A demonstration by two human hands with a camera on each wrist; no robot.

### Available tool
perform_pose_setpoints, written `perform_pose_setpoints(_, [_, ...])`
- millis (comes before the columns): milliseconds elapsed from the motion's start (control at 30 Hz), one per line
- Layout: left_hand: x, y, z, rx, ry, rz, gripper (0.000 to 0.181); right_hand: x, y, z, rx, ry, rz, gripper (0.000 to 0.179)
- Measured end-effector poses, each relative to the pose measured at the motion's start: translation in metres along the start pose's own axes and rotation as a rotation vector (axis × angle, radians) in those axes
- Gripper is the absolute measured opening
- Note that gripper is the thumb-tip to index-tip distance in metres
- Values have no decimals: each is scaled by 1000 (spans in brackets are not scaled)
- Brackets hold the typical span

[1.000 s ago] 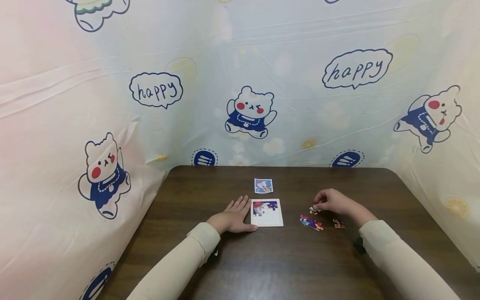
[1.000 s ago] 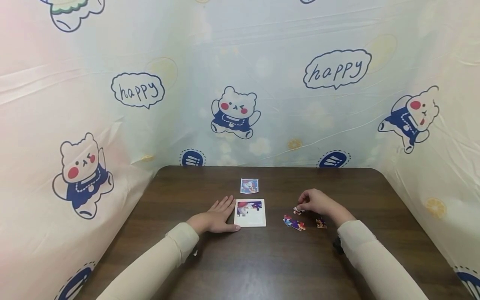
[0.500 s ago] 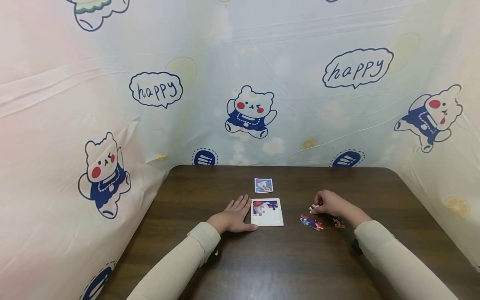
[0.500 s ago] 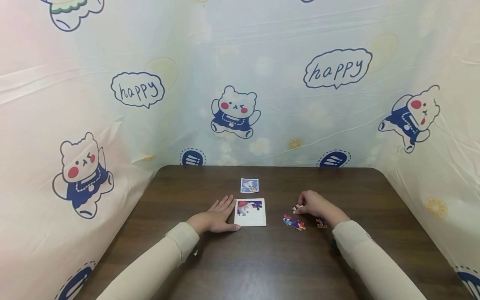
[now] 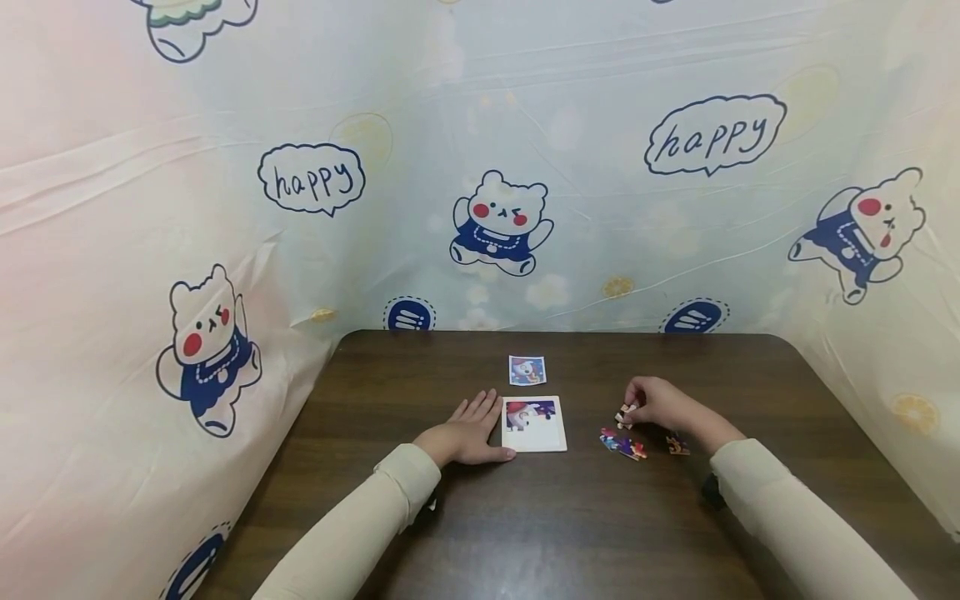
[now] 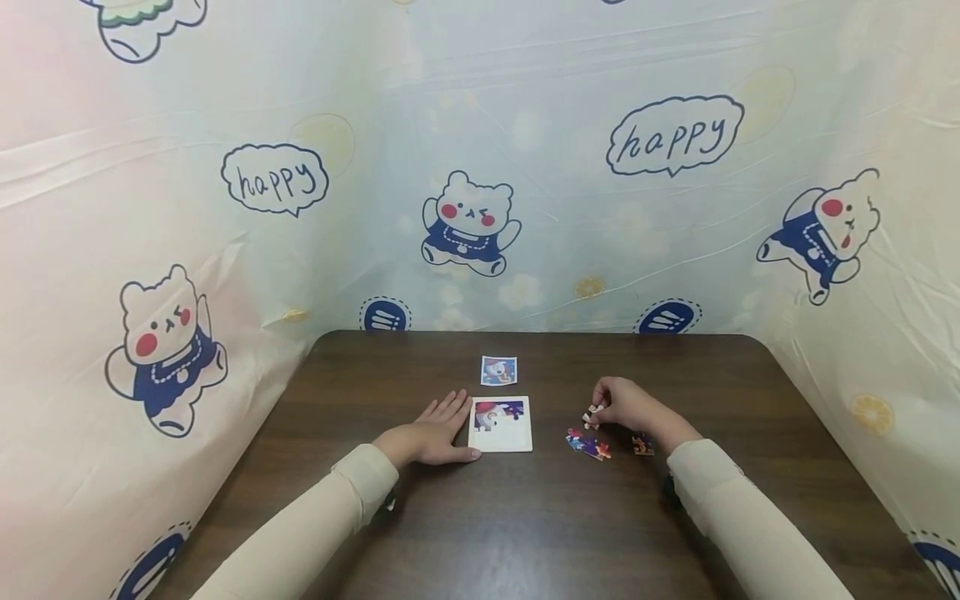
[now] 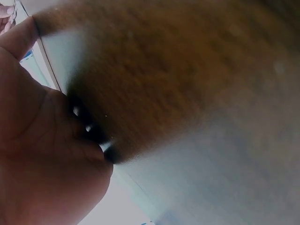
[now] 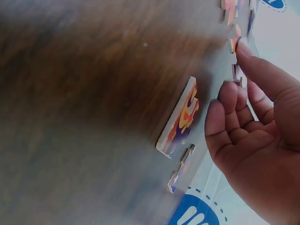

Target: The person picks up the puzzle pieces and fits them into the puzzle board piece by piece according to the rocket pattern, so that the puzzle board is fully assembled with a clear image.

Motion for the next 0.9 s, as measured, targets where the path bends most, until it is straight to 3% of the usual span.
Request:
perform_pose_setpoints(200, [2, 0, 2, -10, 4, 2, 118, 0, 1, -5, -47, 44, -37, 10])
perform_pose_setpoints(400, [6, 4, 4, -1, 25, -17, 120, 3, 3, -10, -100, 125, -15, 9])
perform_pose_setpoints(733, [-20, -20, -15, 18, -1, -24, 110, 17, 8, -14, -89, 153, 16, 4])
perform_pose_setpoints(900, [-7, -8, -6, 6, -27, -20, 115, 22, 14, -10, -87, 171, 3, 5])
Point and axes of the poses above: each hand's wrist, its own y-axis towards the middle knuckle, its own z-axis out of the palm, x = y × z, the point moved 4 cm from there along y, towards the middle knuckle, and after that the axes turned 15 degrees about -y, right-handed, at the moved point
